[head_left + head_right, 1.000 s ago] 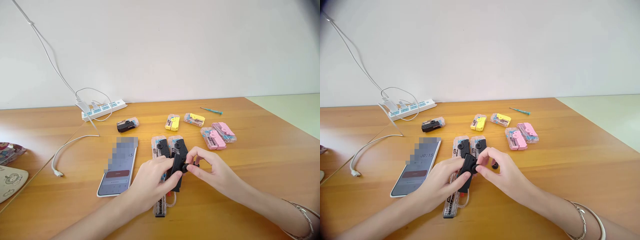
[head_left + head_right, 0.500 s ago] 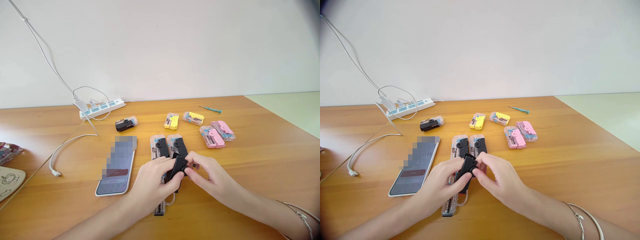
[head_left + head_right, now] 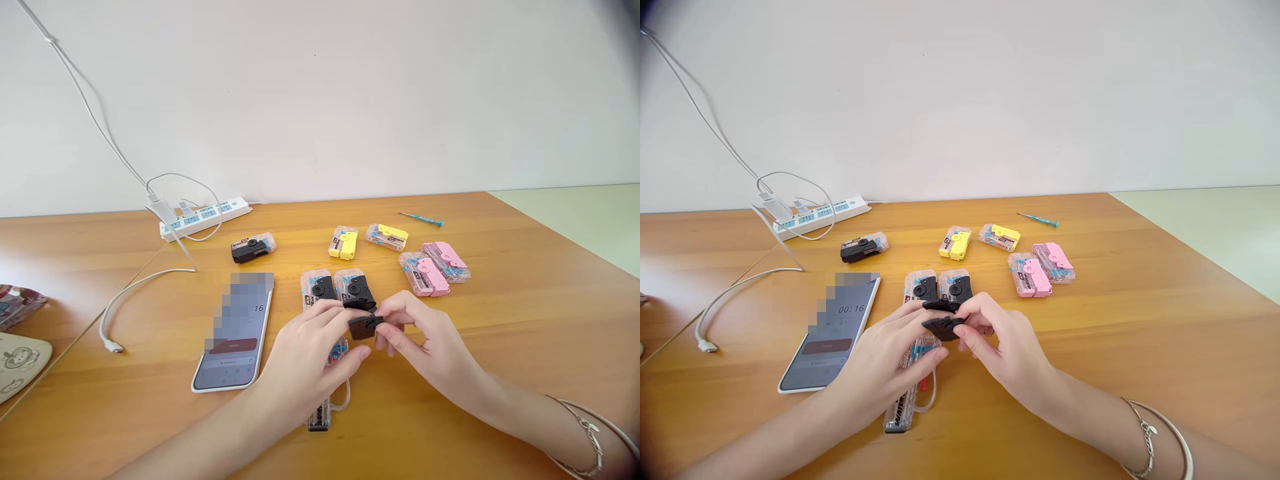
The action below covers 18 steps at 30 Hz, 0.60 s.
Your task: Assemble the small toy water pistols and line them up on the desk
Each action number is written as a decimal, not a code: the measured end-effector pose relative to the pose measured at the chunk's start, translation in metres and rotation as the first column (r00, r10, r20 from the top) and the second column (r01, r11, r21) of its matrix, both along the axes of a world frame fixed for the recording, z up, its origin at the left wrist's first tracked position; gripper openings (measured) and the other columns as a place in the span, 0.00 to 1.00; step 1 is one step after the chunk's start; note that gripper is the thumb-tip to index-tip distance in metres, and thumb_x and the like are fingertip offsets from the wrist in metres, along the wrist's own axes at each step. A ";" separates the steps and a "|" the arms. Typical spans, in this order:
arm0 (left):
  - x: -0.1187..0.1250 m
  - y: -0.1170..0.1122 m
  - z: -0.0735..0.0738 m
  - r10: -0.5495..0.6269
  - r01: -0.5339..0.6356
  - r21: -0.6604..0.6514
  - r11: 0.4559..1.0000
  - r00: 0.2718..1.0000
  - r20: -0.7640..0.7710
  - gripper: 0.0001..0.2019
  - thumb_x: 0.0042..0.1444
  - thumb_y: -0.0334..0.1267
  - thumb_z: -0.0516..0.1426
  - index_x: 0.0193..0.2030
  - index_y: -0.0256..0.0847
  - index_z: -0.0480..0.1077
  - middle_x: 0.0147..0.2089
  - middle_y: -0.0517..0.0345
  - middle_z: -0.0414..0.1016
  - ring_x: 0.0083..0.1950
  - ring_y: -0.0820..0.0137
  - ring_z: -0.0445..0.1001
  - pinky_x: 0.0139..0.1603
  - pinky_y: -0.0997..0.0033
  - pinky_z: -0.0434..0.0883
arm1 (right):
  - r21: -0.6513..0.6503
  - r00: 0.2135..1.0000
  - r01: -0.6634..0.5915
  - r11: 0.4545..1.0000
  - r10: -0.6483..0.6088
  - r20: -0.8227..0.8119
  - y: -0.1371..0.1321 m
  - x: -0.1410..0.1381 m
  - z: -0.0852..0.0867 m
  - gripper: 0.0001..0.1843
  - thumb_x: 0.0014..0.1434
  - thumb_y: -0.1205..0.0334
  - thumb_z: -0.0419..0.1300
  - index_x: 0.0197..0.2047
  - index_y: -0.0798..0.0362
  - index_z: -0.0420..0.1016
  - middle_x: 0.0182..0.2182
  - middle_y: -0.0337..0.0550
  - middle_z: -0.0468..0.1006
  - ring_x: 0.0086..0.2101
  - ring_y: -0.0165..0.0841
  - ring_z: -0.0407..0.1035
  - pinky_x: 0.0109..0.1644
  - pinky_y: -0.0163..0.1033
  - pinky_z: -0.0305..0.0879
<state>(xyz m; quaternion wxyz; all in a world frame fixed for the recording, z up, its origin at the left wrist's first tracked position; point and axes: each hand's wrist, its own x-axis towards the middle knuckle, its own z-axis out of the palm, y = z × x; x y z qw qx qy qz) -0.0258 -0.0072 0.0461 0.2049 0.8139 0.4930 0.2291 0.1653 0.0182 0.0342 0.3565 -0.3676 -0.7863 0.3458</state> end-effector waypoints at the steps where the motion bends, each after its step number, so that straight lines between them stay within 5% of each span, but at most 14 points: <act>1: -0.001 0.000 0.000 -0.021 0.021 0.005 1.000 1.000 0.016 0.14 0.60 0.38 0.53 0.52 0.48 0.67 0.50 0.57 0.75 0.58 0.61 0.65 0.51 0.64 0.68 | 0.104 1.000 0.027 0.994 -0.026 -0.005 0.002 0.002 -0.001 0.03 0.63 0.66 0.52 0.39 0.48 0.61 0.23 0.32 0.75 0.22 0.25 0.71 0.25 0.28 0.66; 4: -0.004 0.001 0.000 -0.033 0.039 -0.056 0.998 0.995 0.098 0.18 0.61 0.40 0.52 0.58 0.51 0.64 0.64 0.61 0.64 0.67 0.63 0.54 0.64 0.60 0.59 | 0.456 0.996 0.068 0.887 -0.085 0.016 0.008 0.008 -0.005 0.04 0.63 0.68 0.53 0.39 0.48 0.64 0.26 0.36 0.78 0.24 0.27 0.73 0.27 0.29 0.66; 6: -0.006 0.001 0.000 0.001 0.031 -0.159 0.987 0.980 0.198 0.17 0.62 0.42 0.51 0.58 0.50 0.65 0.66 0.60 0.61 0.67 0.63 0.56 0.65 0.60 0.58 | 0.624 0.996 0.026 0.781 -0.077 0.054 0.013 0.011 -0.007 0.05 0.62 0.69 0.55 0.40 0.49 0.66 0.25 0.37 0.78 0.23 0.28 0.72 0.27 0.32 0.66; 10: -0.007 -0.005 0.001 0.125 0.019 -0.357 0.934 0.919 0.374 0.20 0.62 0.50 0.49 0.58 0.49 0.66 0.61 0.58 0.68 0.62 0.60 0.64 0.60 0.61 0.64 | 0.735 0.993 -0.096 0.671 0.013 0.118 0.017 0.012 -0.008 0.10 0.59 0.73 0.56 0.42 0.50 0.68 0.29 0.40 0.80 0.26 0.30 0.71 0.27 0.34 0.66; 14: -0.001 -0.007 0.004 0.207 0.060 -0.458 0.887 0.835 0.510 0.18 0.62 0.50 0.49 0.53 0.50 0.70 0.53 0.60 0.74 0.58 0.61 0.67 0.56 0.64 0.67 | 0.749 0.987 -0.138 0.648 0.028 0.157 0.014 0.009 -0.006 0.12 0.58 0.76 0.55 0.43 0.51 0.69 0.34 0.42 0.81 0.37 0.33 0.73 0.36 0.36 0.70; 18: 0.004 -0.001 0.009 0.281 0.084 -0.526 0.846 0.767 0.576 0.13 0.61 0.42 0.50 0.45 0.45 0.73 0.42 0.59 0.77 0.48 0.65 0.73 0.50 0.66 0.70 | 0.657 0.980 -0.169 0.734 0.051 0.195 0.017 0.010 -0.001 0.10 0.61 0.73 0.53 0.42 0.49 0.69 0.36 0.40 0.81 0.38 0.32 0.72 0.39 0.36 0.69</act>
